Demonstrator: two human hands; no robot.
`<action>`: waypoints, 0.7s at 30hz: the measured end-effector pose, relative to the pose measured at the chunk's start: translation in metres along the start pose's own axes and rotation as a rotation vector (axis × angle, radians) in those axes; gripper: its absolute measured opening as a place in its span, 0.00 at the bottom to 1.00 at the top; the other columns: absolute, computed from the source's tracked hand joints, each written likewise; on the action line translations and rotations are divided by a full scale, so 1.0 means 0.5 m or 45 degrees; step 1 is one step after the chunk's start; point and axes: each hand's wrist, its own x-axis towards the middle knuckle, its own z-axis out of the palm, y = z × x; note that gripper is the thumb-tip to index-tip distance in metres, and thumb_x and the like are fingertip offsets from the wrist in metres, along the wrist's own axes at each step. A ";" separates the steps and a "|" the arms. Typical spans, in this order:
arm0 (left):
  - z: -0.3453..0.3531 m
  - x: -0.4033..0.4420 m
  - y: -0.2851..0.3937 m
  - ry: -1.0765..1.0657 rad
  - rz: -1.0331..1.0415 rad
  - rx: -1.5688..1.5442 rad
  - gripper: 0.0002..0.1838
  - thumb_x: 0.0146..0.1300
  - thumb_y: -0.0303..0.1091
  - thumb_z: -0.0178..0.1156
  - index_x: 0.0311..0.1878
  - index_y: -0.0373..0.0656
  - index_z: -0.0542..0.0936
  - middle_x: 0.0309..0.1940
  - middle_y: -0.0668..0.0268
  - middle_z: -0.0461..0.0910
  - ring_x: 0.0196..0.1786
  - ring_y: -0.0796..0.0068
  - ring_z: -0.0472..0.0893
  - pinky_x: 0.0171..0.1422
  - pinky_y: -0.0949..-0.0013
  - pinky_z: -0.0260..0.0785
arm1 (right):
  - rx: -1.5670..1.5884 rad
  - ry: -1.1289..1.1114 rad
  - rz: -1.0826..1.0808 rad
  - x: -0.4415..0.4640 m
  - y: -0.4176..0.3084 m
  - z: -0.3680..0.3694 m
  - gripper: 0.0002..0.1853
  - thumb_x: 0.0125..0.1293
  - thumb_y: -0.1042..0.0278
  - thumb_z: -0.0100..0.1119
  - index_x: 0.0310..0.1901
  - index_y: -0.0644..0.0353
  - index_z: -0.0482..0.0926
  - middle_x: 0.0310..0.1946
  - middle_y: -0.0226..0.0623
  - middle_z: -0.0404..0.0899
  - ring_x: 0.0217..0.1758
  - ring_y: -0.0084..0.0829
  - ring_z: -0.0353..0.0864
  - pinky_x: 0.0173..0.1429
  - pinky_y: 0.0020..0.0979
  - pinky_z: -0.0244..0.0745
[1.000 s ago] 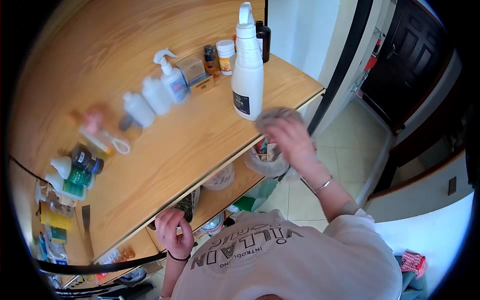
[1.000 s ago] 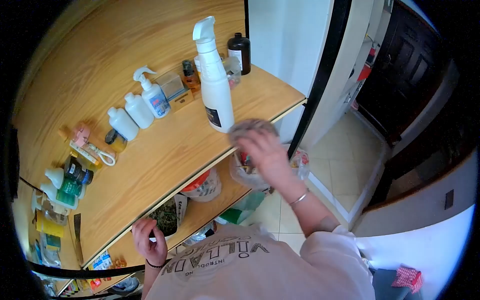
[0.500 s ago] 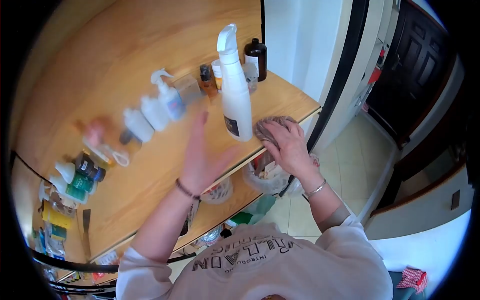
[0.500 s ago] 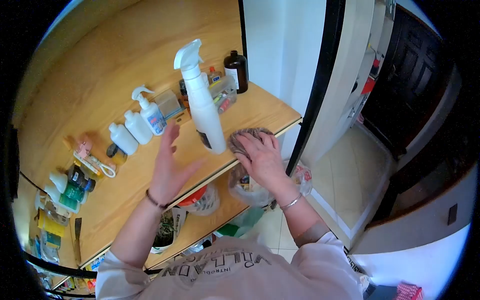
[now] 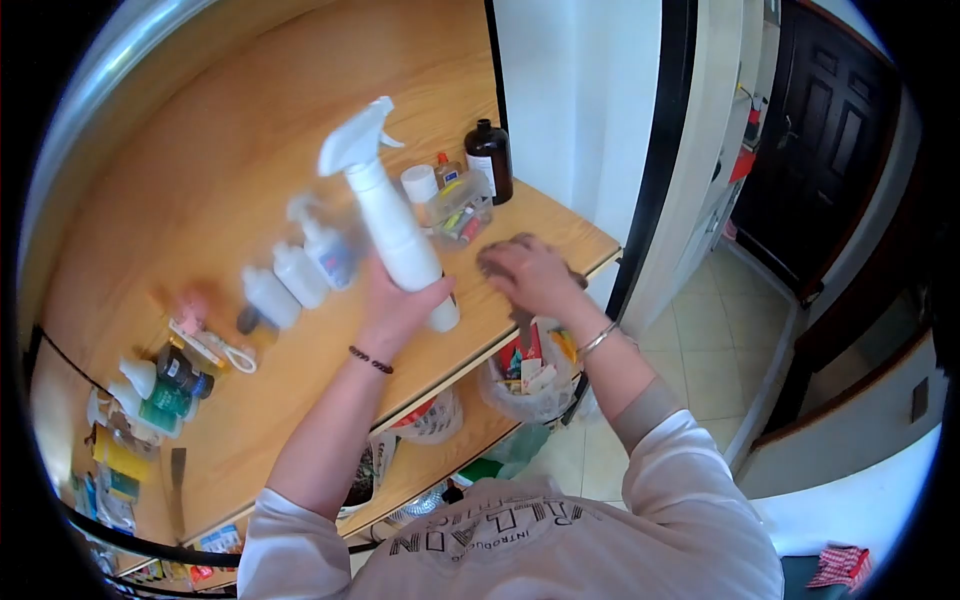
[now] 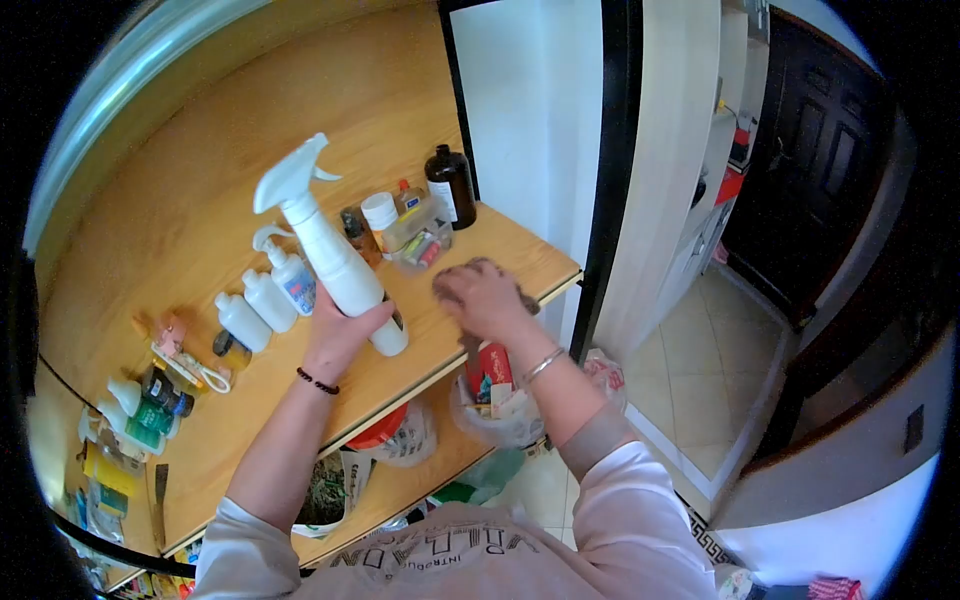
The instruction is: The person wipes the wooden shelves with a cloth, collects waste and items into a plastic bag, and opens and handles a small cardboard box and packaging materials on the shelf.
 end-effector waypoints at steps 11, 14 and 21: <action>0.152 0.208 0.051 -0.400 -0.073 0.011 0.33 0.43 0.26 0.69 0.54 0.39 0.64 0.43 0.63 0.74 0.46 0.72 0.76 0.50 0.66 0.72 | 0.088 0.155 -0.212 -0.067 -0.084 -0.024 0.17 0.57 0.58 0.60 0.48 0.47 0.77 0.48 0.28 0.77 0.55 0.39 0.70 0.56 0.41 0.64; 0.244 0.274 -0.072 -0.262 -0.011 -0.099 0.38 0.37 0.29 0.69 0.56 0.39 0.63 0.43 0.61 0.76 0.47 0.66 0.76 0.53 0.65 0.70 | 0.102 0.201 -0.223 -0.067 -0.081 -0.020 0.16 0.57 0.58 0.60 0.47 0.48 0.77 0.48 0.28 0.77 0.55 0.38 0.70 0.55 0.40 0.64; 0.325 0.328 -0.133 -0.170 -0.093 0.060 0.41 0.37 0.30 0.68 0.58 0.38 0.62 0.47 0.55 0.76 0.51 0.61 0.77 0.58 0.64 0.68 | 0.136 0.167 -0.219 -0.067 -0.075 -0.021 0.14 0.56 0.59 0.60 0.44 0.50 0.78 0.48 0.28 0.76 0.54 0.36 0.69 0.55 0.39 0.63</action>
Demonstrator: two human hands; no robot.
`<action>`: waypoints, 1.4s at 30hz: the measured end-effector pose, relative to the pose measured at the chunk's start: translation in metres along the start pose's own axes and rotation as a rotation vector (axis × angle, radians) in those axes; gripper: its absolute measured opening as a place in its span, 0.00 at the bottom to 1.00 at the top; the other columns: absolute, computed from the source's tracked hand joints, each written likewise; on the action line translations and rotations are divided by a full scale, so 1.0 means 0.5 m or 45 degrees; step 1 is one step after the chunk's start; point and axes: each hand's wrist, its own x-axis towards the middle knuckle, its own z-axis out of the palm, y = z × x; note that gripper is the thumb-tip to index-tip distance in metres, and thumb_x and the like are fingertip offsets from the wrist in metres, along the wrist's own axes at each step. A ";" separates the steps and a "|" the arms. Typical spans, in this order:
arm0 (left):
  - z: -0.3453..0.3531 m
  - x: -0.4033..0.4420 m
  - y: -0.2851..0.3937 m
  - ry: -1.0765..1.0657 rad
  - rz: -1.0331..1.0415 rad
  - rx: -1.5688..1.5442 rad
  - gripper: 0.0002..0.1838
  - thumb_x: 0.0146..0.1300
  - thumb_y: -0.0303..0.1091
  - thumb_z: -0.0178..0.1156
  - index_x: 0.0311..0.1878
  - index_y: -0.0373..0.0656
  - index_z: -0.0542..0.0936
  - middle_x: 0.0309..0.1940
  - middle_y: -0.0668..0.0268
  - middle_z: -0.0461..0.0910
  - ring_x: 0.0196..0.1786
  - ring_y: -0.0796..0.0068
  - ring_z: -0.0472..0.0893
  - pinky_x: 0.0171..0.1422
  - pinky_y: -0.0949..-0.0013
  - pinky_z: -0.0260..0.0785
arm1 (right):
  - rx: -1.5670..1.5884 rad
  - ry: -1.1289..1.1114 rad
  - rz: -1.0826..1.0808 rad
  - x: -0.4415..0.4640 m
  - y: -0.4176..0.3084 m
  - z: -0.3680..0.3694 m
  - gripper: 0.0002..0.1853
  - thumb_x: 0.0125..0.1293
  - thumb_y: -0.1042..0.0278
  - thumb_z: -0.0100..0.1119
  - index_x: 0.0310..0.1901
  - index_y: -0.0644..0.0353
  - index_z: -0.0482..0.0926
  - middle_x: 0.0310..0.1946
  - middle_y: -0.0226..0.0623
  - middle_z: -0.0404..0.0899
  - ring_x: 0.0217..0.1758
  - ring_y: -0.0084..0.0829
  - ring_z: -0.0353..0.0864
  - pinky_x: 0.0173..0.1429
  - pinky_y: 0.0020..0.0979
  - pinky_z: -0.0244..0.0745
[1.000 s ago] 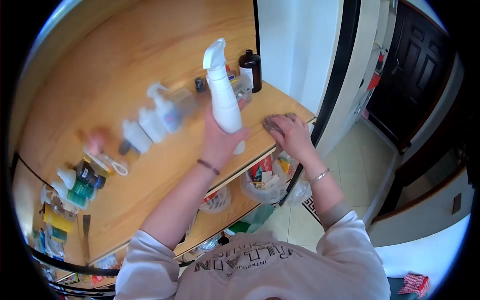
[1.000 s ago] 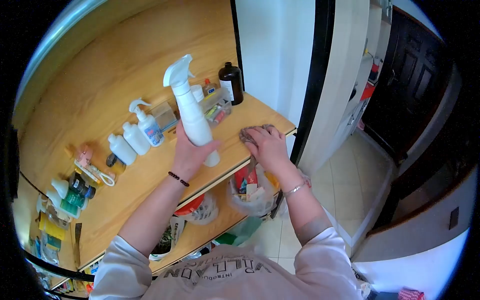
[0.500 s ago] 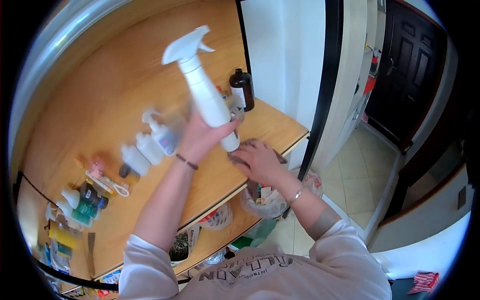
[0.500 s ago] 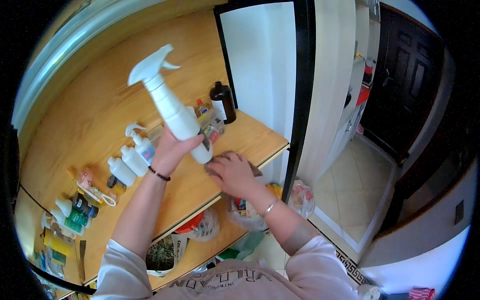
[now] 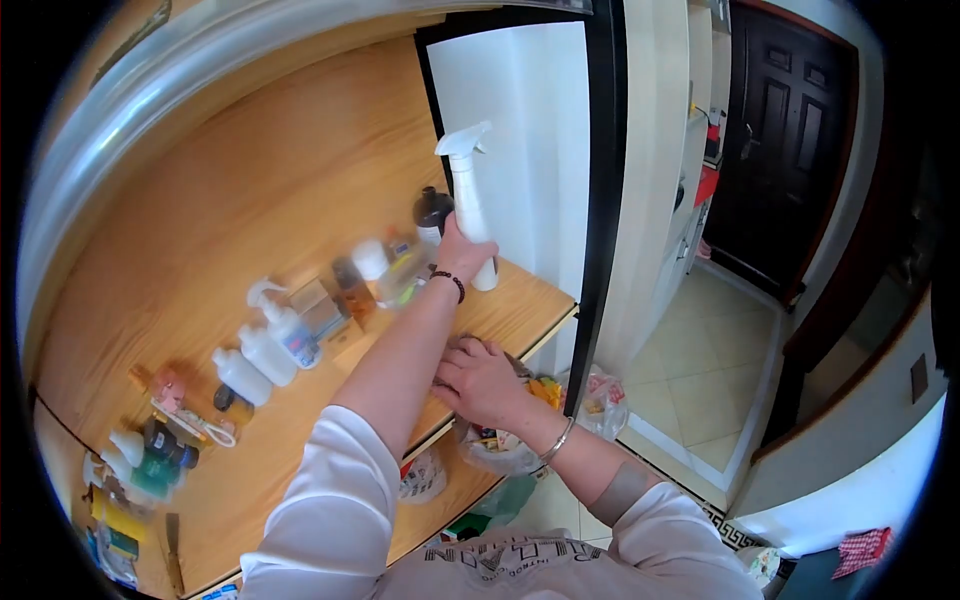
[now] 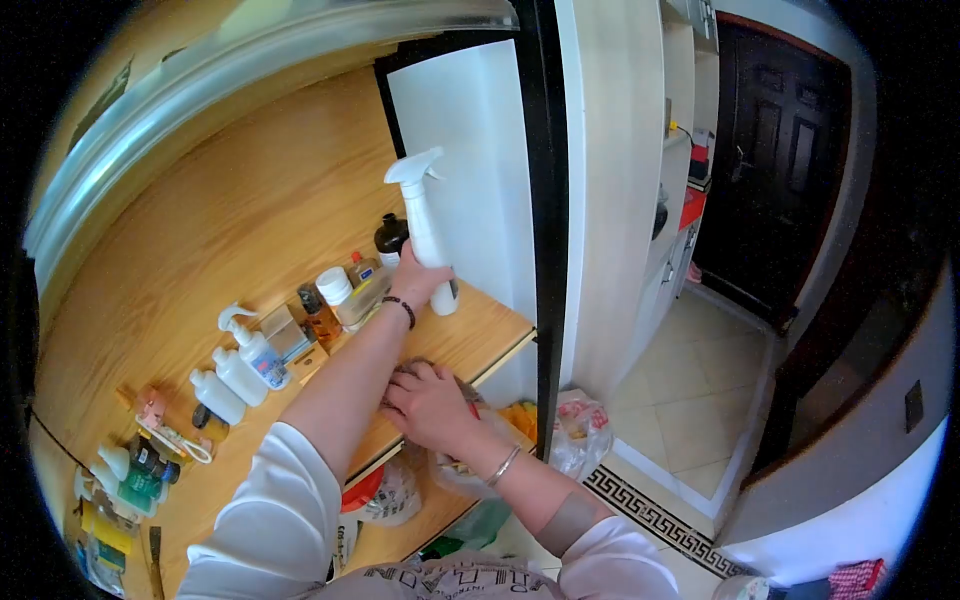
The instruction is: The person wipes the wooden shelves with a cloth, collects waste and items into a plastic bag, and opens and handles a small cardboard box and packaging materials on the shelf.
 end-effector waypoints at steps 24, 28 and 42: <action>-0.091 -0.107 0.081 0.272 0.292 0.619 0.29 0.46 0.32 0.66 0.52 0.34 0.68 0.44 0.48 0.75 0.50 0.51 0.75 0.55 0.59 0.69 | -0.276 -0.091 0.474 0.014 0.200 -0.062 0.15 0.60 0.57 0.53 0.49 0.44 0.77 0.50 0.28 0.75 0.58 0.40 0.68 0.62 0.44 0.60; -0.248 -0.239 0.183 -0.034 0.219 0.341 0.25 0.58 0.29 0.62 0.58 0.37 0.68 0.52 0.61 0.74 0.53 0.75 0.74 0.54 0.73 0.69 | -0.412 -0.083 0.722 0.035 0.215 -0.052 0.18 0.62 0.56 0.51 0.52 0.51 0.75 0.52 0.33 0.74 0.59 0.44 0.67 0.59 0.49 0.63; -0.502 -0.859 0.092 0.883 -0.140 0.536 0.15 0.54 0.20 0.60 0.46 0.37 0.74 0.37 0.60 0.78 0.38 0.69 0.78 0.45 0.69 0.71 | -0.284 -0.219 0.233 0.083 -0.083 0.113 0.21 0.62 0.56 0.53 0.55 0.52 0.72 0.55 0.37 0.73 0.59 0.49 0.65 0.58 0.53 0.61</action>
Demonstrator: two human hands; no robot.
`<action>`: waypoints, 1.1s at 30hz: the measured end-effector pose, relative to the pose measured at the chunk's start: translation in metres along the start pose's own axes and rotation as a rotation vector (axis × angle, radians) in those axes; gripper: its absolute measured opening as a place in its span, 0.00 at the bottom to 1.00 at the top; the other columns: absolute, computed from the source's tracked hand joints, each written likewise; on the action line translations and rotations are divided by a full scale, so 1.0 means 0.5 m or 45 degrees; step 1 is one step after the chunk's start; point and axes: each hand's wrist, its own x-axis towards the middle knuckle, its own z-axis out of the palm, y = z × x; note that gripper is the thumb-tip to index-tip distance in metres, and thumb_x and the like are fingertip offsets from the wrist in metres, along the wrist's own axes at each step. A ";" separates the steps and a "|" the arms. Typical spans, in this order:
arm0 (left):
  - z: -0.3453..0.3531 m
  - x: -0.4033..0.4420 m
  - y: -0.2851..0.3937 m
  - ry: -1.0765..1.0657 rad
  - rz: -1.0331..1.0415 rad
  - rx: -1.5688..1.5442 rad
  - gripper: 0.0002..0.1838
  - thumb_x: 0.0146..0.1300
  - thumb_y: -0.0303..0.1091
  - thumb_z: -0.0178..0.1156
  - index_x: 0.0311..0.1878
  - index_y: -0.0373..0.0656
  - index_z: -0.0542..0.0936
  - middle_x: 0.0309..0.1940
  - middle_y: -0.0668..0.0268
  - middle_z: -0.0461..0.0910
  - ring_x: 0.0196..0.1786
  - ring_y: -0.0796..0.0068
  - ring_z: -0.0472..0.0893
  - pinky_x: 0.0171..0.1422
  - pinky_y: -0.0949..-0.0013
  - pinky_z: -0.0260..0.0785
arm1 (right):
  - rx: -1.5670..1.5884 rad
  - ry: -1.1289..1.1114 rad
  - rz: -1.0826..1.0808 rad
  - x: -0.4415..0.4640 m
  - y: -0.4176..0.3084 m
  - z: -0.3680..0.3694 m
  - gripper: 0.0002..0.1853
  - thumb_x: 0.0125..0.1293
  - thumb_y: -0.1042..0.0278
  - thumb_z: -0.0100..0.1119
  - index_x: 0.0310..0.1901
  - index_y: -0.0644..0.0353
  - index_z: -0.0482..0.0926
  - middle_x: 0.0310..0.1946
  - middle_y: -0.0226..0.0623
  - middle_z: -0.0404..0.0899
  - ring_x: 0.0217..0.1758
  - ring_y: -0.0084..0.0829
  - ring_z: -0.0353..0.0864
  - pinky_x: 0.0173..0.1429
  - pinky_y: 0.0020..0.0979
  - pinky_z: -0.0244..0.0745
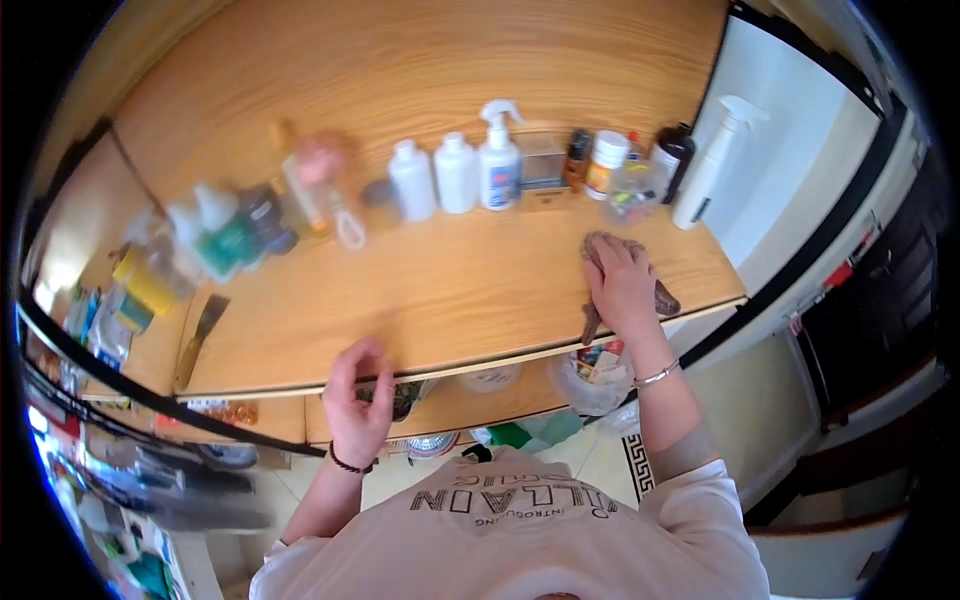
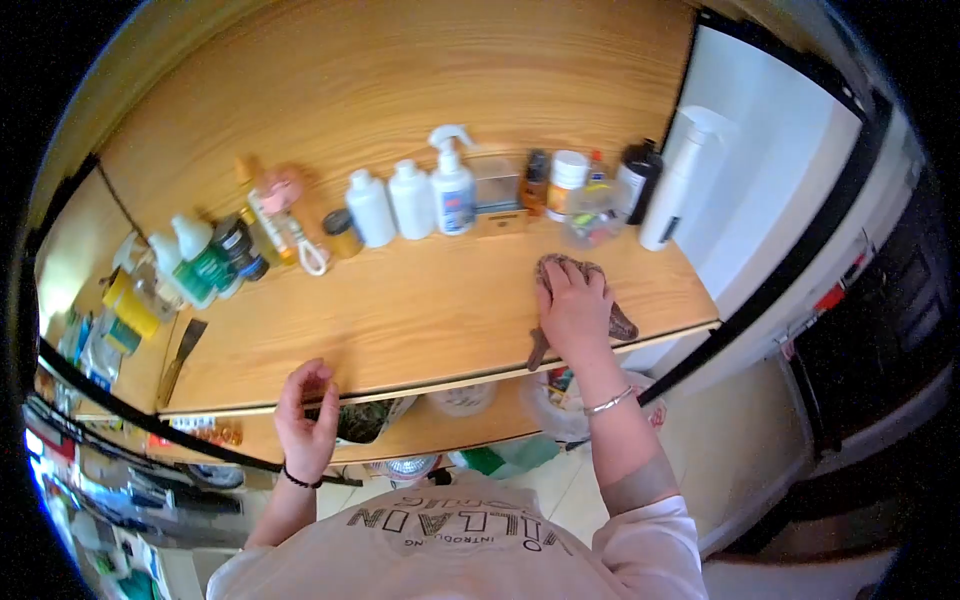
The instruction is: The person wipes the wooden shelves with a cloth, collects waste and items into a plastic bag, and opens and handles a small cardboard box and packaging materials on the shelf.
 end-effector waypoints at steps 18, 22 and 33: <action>-0.239 -0.034 -0.115 0.244 0.420 0.495 0.16 0.49 0.14 0.58 0.43 0.36 0.74 0.38 0.56 0.77 0.42 0.55 0.77 0.48 0.62 0.68 | 0.267 -0.347 -0.464 0.096 -0.395 0.106 0.23 0.62 0.60 0.50 0.58 0.53 0.68 0.59 0.36 0.67 0.61 0.45 0.63 0.62 0.51 0.58; -0.270 -0.049 -0.126 0.210 0.405 0.526 0.15 0.50 0.15 0.57 0.43 0.36 0.75 0.40 0.56 0.78 0.43 0.55 0.77 0.49 0.62 0.68 | 0.376 -0.288 -0.567 0.113 -0.422 0.125 0.21 0.60 0.62 0.51 0.56 0.50 0.71 0.56 0.34 0.70 0.58 0.44 0.65 0.60 0.49 0.61; -0.293 -0.061 -0.142 0.221 0.404 0.563 0.16 0.50 0.15 0.56 0.44 0.37 0.74 0.39 0.56 0.77 0.43 0.54 0.76 0.47 0.61 0.68 | 0.279 -0.466 -0.436 0.153 -0.478 0.110 0.13 0.56 0.65 0.52 0.42 0.55 0.79 0.44 0.45 0.74 0.51 0.48 0.72 0.54 0.46 0.67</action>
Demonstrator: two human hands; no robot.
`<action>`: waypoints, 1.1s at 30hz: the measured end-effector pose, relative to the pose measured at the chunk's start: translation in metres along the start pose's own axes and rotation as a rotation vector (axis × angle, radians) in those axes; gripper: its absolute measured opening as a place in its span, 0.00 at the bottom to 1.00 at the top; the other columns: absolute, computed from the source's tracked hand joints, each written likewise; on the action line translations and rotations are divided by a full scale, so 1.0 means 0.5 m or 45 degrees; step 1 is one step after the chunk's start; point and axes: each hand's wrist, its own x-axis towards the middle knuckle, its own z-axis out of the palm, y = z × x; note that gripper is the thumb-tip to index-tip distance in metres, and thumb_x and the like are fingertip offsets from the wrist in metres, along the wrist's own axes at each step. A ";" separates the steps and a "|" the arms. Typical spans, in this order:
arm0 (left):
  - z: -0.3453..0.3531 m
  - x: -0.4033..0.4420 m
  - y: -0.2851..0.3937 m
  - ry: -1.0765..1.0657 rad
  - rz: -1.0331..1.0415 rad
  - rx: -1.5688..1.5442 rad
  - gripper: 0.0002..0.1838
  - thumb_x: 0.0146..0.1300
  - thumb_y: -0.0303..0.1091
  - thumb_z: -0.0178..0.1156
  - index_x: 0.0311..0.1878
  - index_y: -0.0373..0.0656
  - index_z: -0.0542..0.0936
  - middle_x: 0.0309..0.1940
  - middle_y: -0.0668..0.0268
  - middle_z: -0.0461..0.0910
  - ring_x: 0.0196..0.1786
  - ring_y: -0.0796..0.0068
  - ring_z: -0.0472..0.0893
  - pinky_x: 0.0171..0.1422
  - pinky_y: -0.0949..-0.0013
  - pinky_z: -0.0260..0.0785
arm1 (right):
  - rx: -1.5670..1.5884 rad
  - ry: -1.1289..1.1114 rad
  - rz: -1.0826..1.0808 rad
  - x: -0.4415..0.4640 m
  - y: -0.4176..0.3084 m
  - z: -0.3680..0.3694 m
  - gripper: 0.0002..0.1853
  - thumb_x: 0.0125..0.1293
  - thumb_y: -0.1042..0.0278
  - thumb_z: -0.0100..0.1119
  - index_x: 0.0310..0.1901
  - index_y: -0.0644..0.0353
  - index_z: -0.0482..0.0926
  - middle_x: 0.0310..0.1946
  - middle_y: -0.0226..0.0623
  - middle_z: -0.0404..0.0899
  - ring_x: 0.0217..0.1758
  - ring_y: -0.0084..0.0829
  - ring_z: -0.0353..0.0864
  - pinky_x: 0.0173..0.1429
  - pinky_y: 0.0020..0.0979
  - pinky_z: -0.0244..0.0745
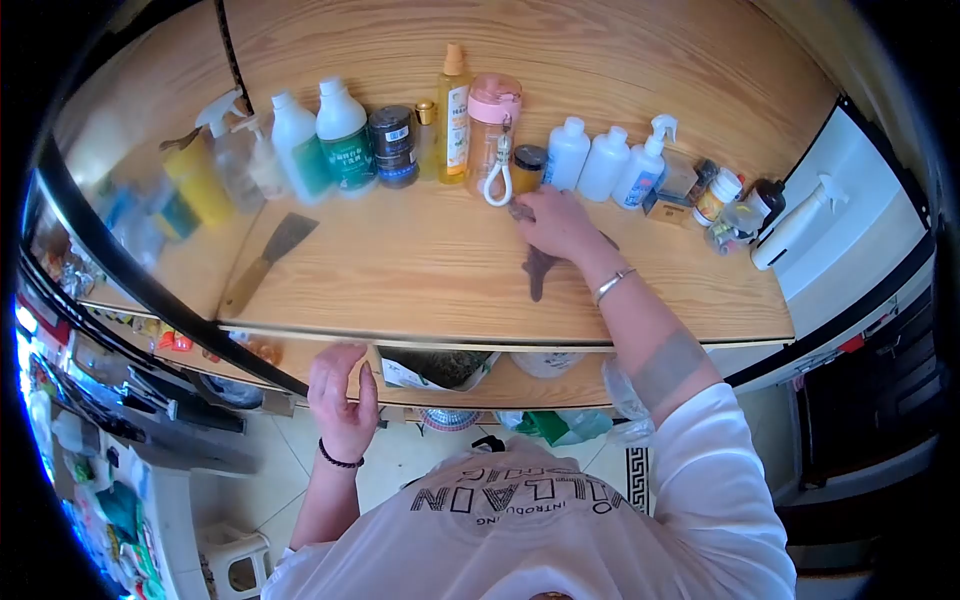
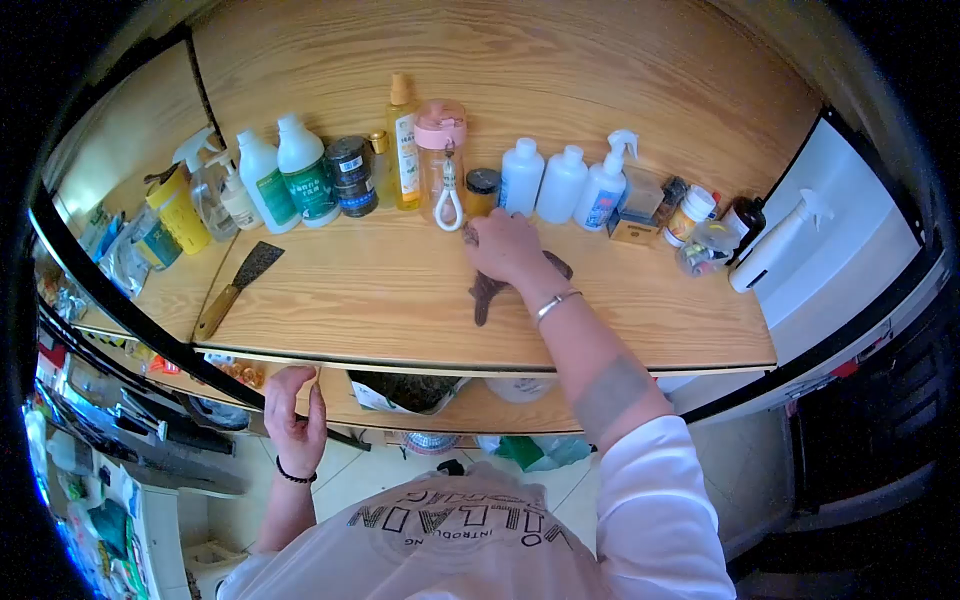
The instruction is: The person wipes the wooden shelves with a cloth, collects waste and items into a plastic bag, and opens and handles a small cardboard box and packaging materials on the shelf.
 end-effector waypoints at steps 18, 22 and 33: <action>-0.063 0.141 -0.164 0.057 -0.060 0.849 0.20 0.55 0.25 0.58 0.52 0.38 0.72 0.45 0.54 0.77 0.52 0.53 0.74 0.56 0.60 0.66 | -0.002 0.072 -0.286 -0.105 -0.079 0.035 0.22 0.64 0.58 0.48 0.59 0.53 0.67 0.59 0.39 0.65 0.61 0.48 0.61 0.61 0.55 0.58; -0.073 0.157 -0.247 -0.182 -0.298 1.230 0.23 0.57 0.31 0.57 0.57 0.39 0.69 0.46 0.54 0.77 0.52 0.53 0.74 0.55 0.60 0.68 | 0.118 0.028 -0.486 -0.130 -0.189 0.028 0.22 0.64 0.60 0.48 0.59 0.54 0.67 0.59 0.38 0.66 0.60 0.45 0.61 0.60 0.51 0.58; -0.180 0.055 -0.111 0.250 -0.393 0.432 0.23 0.57 0.23 0.57 0.57 0.35 0.68 0.47 0.51 0.72 0.48 0.53 0.74 0.51 0.63 0.69 | 0.250 -0.004 -0.723 -0.041 -0.378 0.099 0.20 0.63 0.64 0.48 0.57 0.54 0.68 0.56 0.37 0.66 0.60 0.43 0.61 0.61 0.45 0.57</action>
